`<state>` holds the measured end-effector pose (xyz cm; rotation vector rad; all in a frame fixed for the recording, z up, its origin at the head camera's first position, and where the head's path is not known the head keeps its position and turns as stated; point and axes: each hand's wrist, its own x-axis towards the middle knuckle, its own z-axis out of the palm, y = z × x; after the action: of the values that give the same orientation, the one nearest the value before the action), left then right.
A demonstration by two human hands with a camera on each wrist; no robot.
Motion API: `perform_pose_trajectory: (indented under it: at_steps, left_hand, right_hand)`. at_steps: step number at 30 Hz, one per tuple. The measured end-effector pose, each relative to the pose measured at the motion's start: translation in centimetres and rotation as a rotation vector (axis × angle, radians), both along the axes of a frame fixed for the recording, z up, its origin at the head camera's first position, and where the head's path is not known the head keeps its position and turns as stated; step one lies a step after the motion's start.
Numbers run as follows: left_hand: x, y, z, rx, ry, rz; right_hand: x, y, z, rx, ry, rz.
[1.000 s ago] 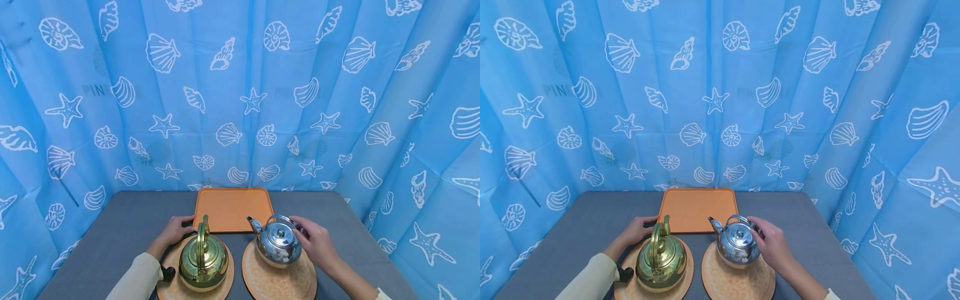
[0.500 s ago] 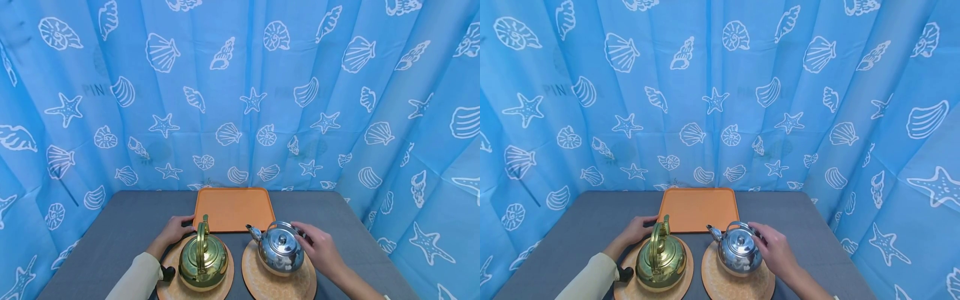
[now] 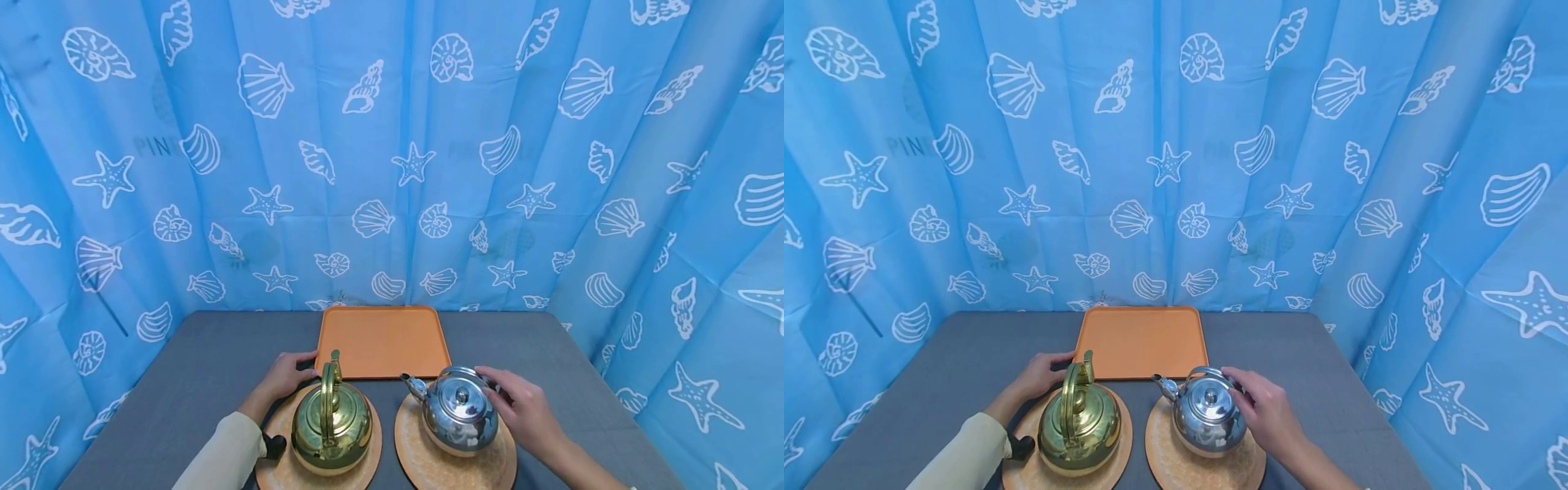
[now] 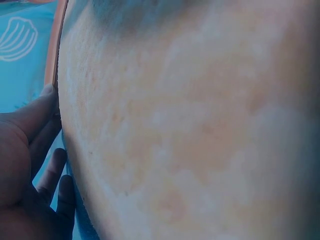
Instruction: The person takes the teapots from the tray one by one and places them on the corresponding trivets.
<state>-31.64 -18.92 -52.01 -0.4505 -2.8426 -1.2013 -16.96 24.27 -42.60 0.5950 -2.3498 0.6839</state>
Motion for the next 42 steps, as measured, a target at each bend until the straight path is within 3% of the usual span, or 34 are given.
perform_pose_trajectory:
  at_steps: [42]
  left_hand:
    - [0.32,0.13,0.30,0.006,0.008,0.003]
  right_hand:
    - [-0.28,0.91,-0.34,-0.020,-0.024,0.063]
